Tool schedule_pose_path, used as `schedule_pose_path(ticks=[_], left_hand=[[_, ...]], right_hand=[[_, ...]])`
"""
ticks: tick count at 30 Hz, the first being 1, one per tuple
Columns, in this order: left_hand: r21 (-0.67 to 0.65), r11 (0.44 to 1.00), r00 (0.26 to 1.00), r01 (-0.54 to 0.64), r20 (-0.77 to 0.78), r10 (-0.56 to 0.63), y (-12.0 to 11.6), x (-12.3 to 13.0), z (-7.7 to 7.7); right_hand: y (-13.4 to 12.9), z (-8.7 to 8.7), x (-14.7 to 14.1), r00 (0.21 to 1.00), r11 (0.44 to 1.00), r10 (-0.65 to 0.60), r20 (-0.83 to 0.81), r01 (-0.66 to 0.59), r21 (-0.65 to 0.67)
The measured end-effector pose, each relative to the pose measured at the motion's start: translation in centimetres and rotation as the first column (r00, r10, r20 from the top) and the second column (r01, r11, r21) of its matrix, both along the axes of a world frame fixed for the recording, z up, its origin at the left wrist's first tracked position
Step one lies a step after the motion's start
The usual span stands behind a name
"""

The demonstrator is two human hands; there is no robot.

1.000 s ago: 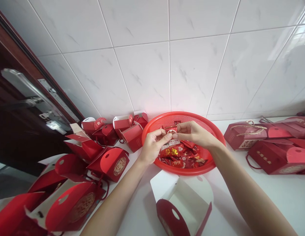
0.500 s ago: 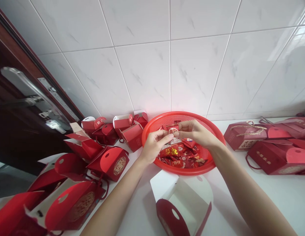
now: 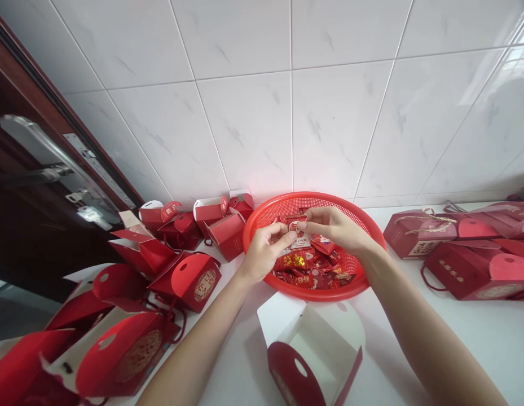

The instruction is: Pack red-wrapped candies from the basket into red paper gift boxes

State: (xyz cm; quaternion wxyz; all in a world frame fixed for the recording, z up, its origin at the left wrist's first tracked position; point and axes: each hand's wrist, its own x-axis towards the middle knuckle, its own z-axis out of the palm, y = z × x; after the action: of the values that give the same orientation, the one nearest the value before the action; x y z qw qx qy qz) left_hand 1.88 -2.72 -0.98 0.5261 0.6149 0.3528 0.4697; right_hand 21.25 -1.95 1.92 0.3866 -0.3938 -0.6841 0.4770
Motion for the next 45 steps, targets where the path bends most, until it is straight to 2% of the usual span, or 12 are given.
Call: schedule_pose_path(ticks=[4,10,17,22,27,31,34,36,38,40,45], left_hand=[[0.024,1.0,1.0,-0.01,-0.029,0.011,0.0,0.0,0.1],[-0.052,0.999,0.999,0.009,0.045,-0.007,-0.2,0.3,0.3],[-0.07,0.998,0.999,-0.003,0.042,0.006,-0.1,0.3,0.3],[-0.072,0.997,0.998,-0.026,0.063,0.03,-0.2,0.3,0.3],[-0.106,0.993,0.988,-0.051,0.138,0.066,-0.3,0.5,0.4],[-0.167,0.976,0.949,-0.138,0.261,0.179,-0.1,0.7,0.5],[-0.229,0.954,0.911,-0.195,0.318,0.262,0.1,0.8,0.5],[-0.248,0.946,0.899,-0.208,0.333,0.285,0.3,0.8,0.5],[-0.248,0.946,0.897,-0.208,0.336,0.286,0.4,0.8,0.4],[-0.236,0.948,0.902,-0.212,0.327,0.283,0.5,0.7,0.3],[-0.198,0.959,0.919,-0.205,0.299,0.258,0.5,0.6,0.2]], right_hand=[[0.1,-0.1,0.0,0.999,1.0,0.021,-0.047,-0.02,0.022],[0.0,0.0,-0.1,0.996,0.998,0.045,-0.072,-0.042,0.042],[0.3,-0.5,0.0,0.998,0.998,0.046,-0.034,-0.045,0.036],[0.0,-0.2,-0.2,1.0,0.997,0.009,0.014,-0.01,0.076],[0.0,-0.2,-0.4,0.996,0.99,-0.091,-0.004,0.091,0.112],[0.6,-1.3,-0.3,0.971,0.964,-0.233,0.047,0.225,0.142],[1.0,-2.3,-0.5,0.911,0.92,-0.349,0.22,0.288,0.267],[1.2,-2.7,-0.9,0.828,0.919,-0.348,0.439,0.211,0.333],[1.3,-3.0,-1.5,0.714,0.95,-0.256,0.652,0.06,0.307],[1.6,-3.2,-2.2,0.619,0.972,-0.127,0.775,-0.077,0.221],[2.7,-3.2,-3.7,0.523,0.966,0.045,0.851,-0.238,0.096]])
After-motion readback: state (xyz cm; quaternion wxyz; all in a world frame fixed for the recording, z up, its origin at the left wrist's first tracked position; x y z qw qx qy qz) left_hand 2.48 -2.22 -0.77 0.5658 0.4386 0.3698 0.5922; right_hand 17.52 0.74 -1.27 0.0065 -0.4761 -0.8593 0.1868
